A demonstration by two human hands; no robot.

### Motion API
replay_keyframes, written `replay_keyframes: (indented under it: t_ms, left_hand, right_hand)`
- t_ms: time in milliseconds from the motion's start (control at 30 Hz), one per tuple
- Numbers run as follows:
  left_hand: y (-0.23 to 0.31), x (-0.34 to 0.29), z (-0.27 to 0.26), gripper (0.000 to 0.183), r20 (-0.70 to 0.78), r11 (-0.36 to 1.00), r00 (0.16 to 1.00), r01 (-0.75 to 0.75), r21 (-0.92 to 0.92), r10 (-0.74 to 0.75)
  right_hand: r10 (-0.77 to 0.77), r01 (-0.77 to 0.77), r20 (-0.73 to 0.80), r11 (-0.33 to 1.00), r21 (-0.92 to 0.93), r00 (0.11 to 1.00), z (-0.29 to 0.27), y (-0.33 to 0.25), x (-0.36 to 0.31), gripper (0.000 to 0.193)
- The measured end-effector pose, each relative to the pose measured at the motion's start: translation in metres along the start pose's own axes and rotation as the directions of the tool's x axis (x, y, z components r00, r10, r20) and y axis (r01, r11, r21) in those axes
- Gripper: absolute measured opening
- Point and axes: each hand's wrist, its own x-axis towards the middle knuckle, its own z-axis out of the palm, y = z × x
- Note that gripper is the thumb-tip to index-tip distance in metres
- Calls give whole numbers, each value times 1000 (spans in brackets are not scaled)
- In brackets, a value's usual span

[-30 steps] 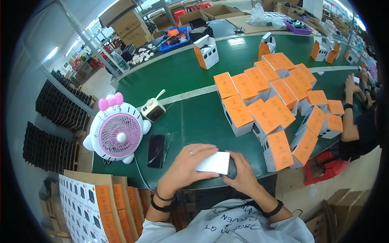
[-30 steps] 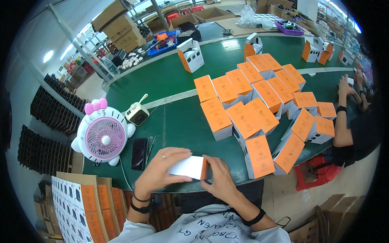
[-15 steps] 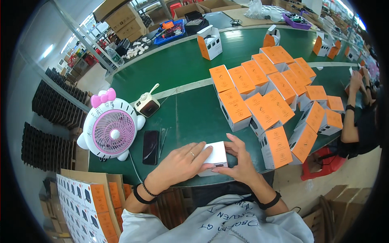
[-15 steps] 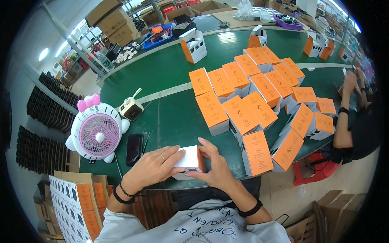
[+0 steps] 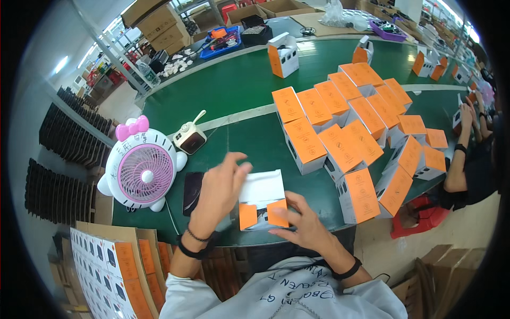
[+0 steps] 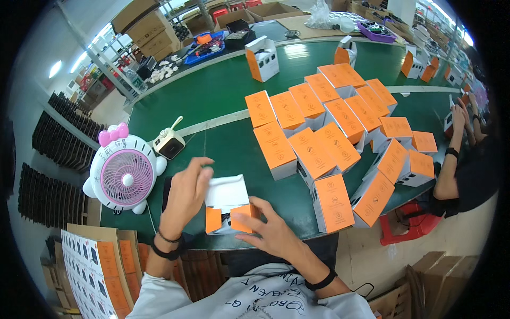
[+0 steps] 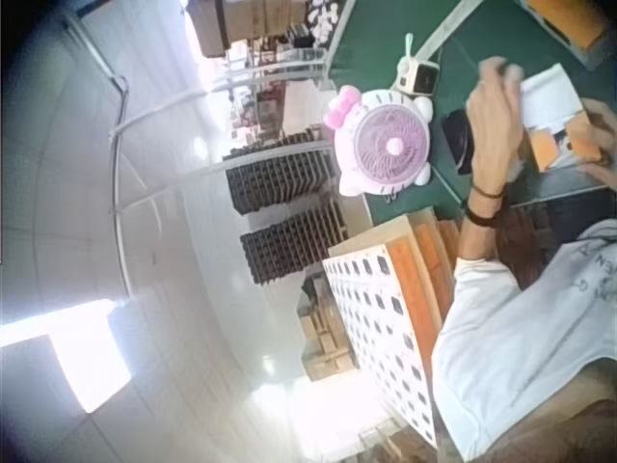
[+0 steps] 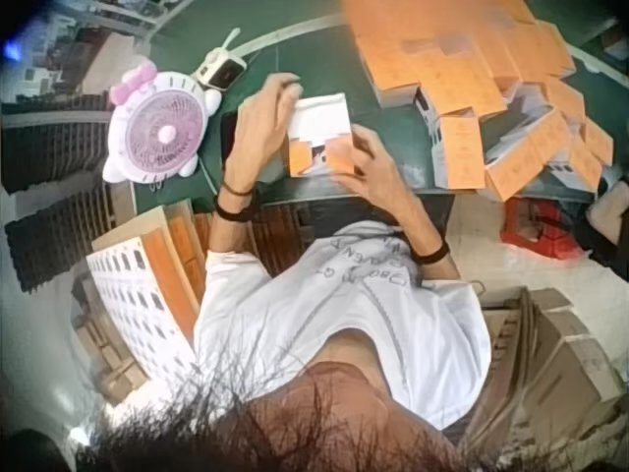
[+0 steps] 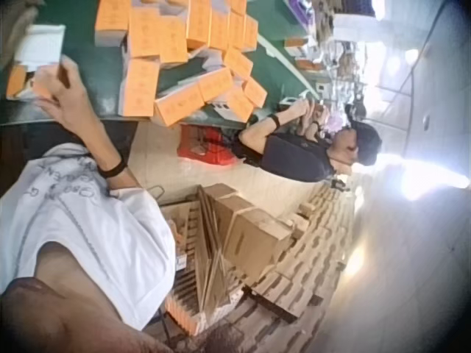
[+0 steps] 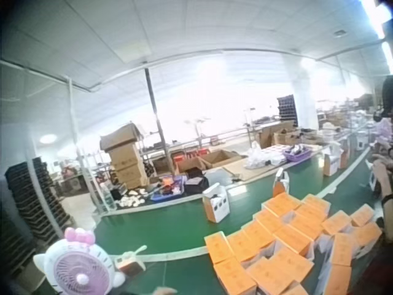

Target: Packaging and organizing product boxes on an industrial assembly line.

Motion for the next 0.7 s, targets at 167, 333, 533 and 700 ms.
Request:
replay_keyframes:
  t_ms: [167, 333, 533, 700]
  left_hand:
    - [-4, -40, 31, 32, -363, 973, 905, 178, -148, -221]
    - [51, -94, 13, 67, -27, 858, 893, 422, -294, -448]
    - [2, -96, 28, 33, -181, 945, 929, 307, -107, -323]
    - [-40, -96, 18, 30, -68, 981, 979, 193, 19, -192]
  right_hand:
    - [716, -715, 189, 562, 415, 672, -13, -48, 15, 71]
    - [131, -136, 58, 986, 92, 990, 21, -17, -6, 61]
    - [351, -325, -22, 885, 333, 936, 28, 16, -40, 64]
    - [246, -225, -119, 960, 166, 962, 15, 7, -25, 73]
